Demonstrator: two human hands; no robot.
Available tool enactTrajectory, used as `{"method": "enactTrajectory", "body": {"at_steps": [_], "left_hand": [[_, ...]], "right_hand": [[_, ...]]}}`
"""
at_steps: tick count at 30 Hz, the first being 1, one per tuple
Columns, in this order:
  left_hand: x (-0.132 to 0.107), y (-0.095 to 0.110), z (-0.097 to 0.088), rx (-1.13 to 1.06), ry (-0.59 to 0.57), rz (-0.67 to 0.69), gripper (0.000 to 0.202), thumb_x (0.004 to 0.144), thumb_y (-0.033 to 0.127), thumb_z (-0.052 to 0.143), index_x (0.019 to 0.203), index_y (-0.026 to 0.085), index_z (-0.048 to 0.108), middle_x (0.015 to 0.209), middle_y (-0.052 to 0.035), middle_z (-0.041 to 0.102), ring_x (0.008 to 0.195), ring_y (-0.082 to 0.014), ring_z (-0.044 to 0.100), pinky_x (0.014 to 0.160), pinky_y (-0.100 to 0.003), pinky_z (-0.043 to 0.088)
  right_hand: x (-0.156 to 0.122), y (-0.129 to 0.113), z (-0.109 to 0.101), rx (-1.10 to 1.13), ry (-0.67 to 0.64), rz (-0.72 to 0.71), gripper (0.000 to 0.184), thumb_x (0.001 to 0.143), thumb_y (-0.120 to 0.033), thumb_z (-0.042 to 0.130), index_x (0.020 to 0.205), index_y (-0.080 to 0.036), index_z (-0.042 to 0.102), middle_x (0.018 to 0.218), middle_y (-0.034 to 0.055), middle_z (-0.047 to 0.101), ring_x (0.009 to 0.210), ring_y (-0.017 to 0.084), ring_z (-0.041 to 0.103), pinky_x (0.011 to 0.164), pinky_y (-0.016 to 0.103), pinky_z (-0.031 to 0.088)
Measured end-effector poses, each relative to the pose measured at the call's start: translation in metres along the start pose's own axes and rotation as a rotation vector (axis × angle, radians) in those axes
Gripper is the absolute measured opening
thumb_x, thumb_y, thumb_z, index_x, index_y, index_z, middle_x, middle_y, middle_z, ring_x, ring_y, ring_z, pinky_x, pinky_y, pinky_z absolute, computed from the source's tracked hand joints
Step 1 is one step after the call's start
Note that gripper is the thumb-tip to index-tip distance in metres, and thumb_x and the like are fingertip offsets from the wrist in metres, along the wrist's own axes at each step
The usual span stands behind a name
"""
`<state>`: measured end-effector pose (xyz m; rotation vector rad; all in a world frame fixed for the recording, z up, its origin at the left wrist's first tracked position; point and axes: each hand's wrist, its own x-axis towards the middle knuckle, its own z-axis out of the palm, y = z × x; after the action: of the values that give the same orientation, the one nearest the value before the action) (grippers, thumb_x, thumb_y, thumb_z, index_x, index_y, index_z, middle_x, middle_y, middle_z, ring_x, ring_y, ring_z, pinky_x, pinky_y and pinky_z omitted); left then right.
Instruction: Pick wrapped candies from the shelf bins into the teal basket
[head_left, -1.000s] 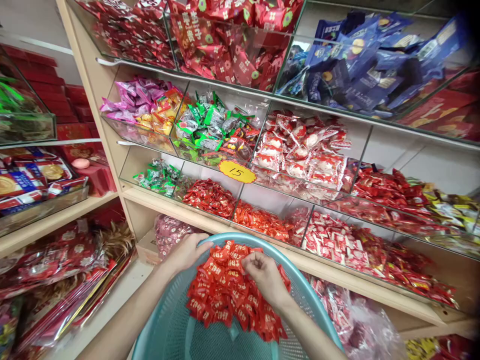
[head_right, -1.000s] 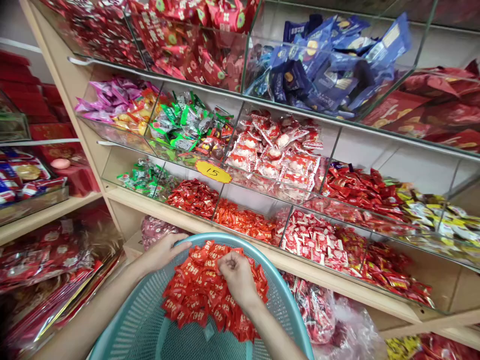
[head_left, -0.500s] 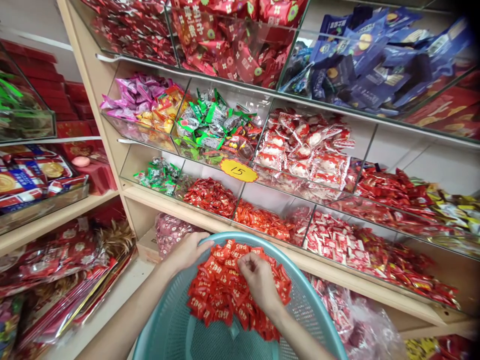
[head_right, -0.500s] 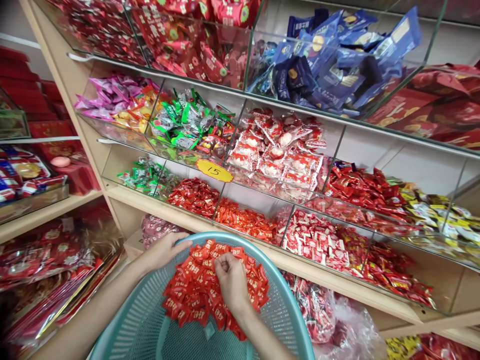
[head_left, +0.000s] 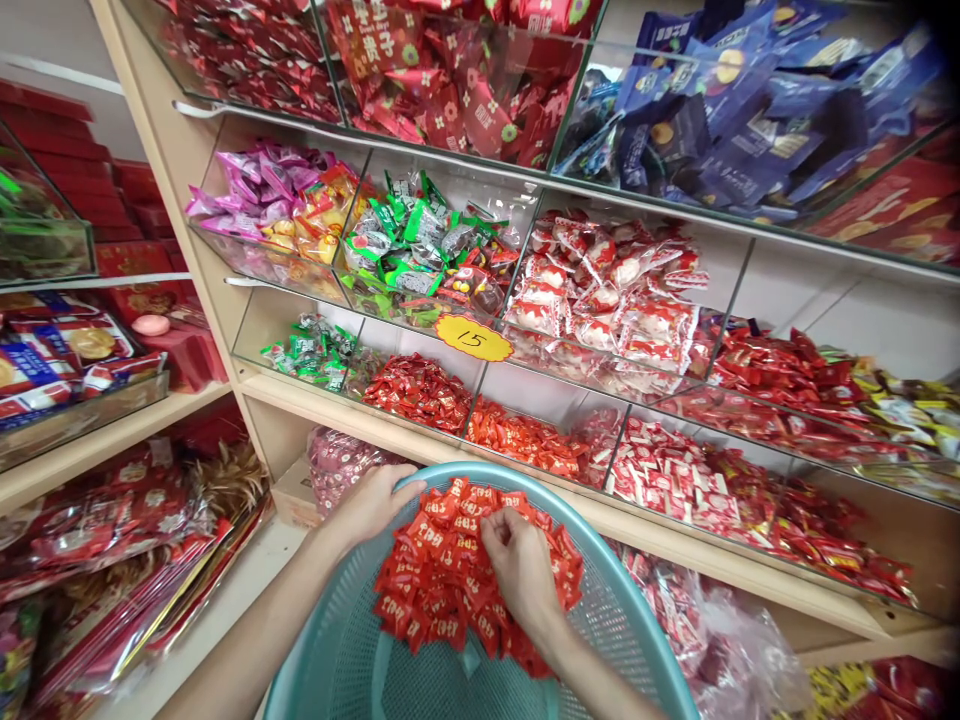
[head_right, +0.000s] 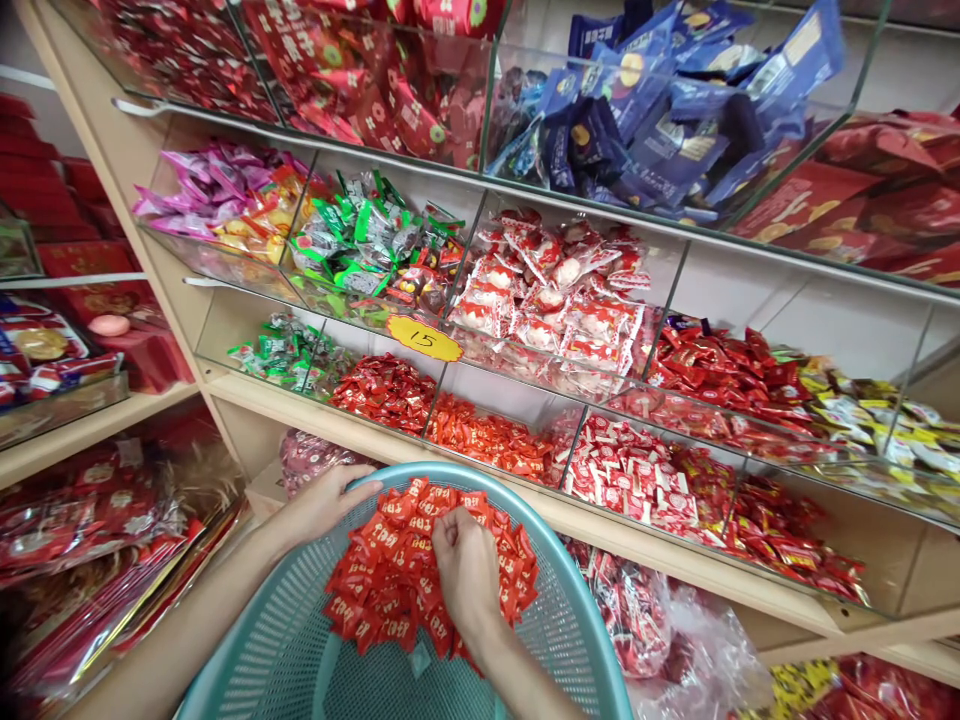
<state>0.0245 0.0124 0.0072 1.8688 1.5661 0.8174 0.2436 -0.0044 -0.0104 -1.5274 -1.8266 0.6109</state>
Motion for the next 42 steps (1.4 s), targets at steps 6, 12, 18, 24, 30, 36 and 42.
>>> {"method": "enactTrajectory", "body": {"at_steps": [6, 12, 18, 24, 30, 36, 42], "left_hand": [[0.001, 0.001, 0.0, -0.017, -0.002, -0.008, 0.035, 0.081, 0.046, 0.044, 0.091, 0.021, 0.066, 0.083, -0.0016, 0.071, 0.076, -0.0197, 0.061, 0.071, -0.023, 0.042], [0.001, -0.001, 0.0, -0.001, -0.001, -0.017, 0.035, 0.081, 0.046, 0.044, 0.091, 0.02, 0.066, 0.083, -0.0023, 0.071, 0.077, -0.0203, 0.061, 0.071, -0.024, 0.042], [0.001, 0.001, 0.0, -0.002, -0.003, -0.021, 0.035, 0.081, 0.046, 0.044, 0.089, 0.02, 0.066, 0.084, -0.0024, 0.071, 0.077, -0.0204, 0.06, 0.071, -0.024, 0.042], [0.001, 0.005, -0.001, -0.038, -0.023, -0.015, 0.037, 0.08, 0.047, 0.044, 0.086, 0.019, 0.067, 0.079, -0.0015, 0.071, 0.075, -0.0203, 0.06, 0.071, -0.025, 0.042], [0.002, 0.002, -0.001, -0.037, -0.008, -0.005, 0.037, 0.081, 0.046, 0.044, 0.09, 0.02, 0.067, 0.083, -0.0022, 0.071, 0.078, -0.0209, 0.06, 0.073, -0.025, 0.043], [0.002, 0.002, -0.001, -0.01, -0.013, 0.004, 0.036, 0.082, 0.046, 0.043, 0.089, 0.019, 0.066, 0.081, -0.0027, 0.07, 0.076, -0.0202, 0.06, 0.071, -0.025, 0.042], [0.002, 0.001, -0.001, 0.045, -0.031, 0.024, 0.037, 0.086, 0.045, 0.037, 0.085, 0.019, 0.064, 0.078, -0.0015, 0.068, 0.073, -0.0188, 0.059, 0.065, -0.023, 0.04]], "right_hand": [[-0.005, 0.002, 0.003, 0.003, 0.0, 0.026, 0.019, 0.077, -0.026, 0.045, 0.059, -0.02, 0.043, 0.051, -0.0041, 0.048, 0.047, 0.011, 0.041, 0.048, 0.021, 0.026], [-0.006, 0.003, 0.009, 0.017, -0.009, 0.018, 0.019, 0.077, -0.025, 0.046, 0.059, -0.02, 0.045, 0.052, -0.0038, 0.05, 0.047, 0.011, 0.043, 0.048, 0.021, 0.027], [-0.004, 0.004, 0.011, 0.021, 0.012, -0.01, 0.023, 0.078, -0.029, 0.048, 0.057, -0.02, 0.045, 0.05, -0.0036, 0.049, 0.045, 0.01, 0.04, 0.046, 0.021, 0.026], [-0.005, 0.001, 0.002, 0.023, 0.036, -0.03, 0.03, 0.08, -0.036, 0.049, 0.055, -0.019, 0.044, 0.048, -0.004, 0.046, 0.044, 0.01, 0.038, 0.045, 0.021, 0.026], [0.039, -0.012, -0.046, -0.054, 0.104, -0.117, 0.032, 0.082, -0.042, 0.045, 0.062, -0.019, 0.052, 0.052, -0.003, 0.051, 0.047, 0.01, 0.041, 0.049, 0.021, 0.029], [0.115, -0.005, -0.067, -0.346, 0.043, 0.047, 0.016, 0.071, -0.034, 0.058, 0.072, -0.02, 0.063, 0.07, 0.0023, 0.063, 0.067, 0.015, 0.056, 0.057, 0.022, 0.033], [0.142, 0.002, -0.047, -0.393, -0.053, 0.173, 0.028, 0.062, -0.047, 0.065, 0.067, -0.019, 0.064, 0.068, 0.0059, 0.064, 0.068, 0.018, 0.058, 0.054, 0.024, 0.034]]}}
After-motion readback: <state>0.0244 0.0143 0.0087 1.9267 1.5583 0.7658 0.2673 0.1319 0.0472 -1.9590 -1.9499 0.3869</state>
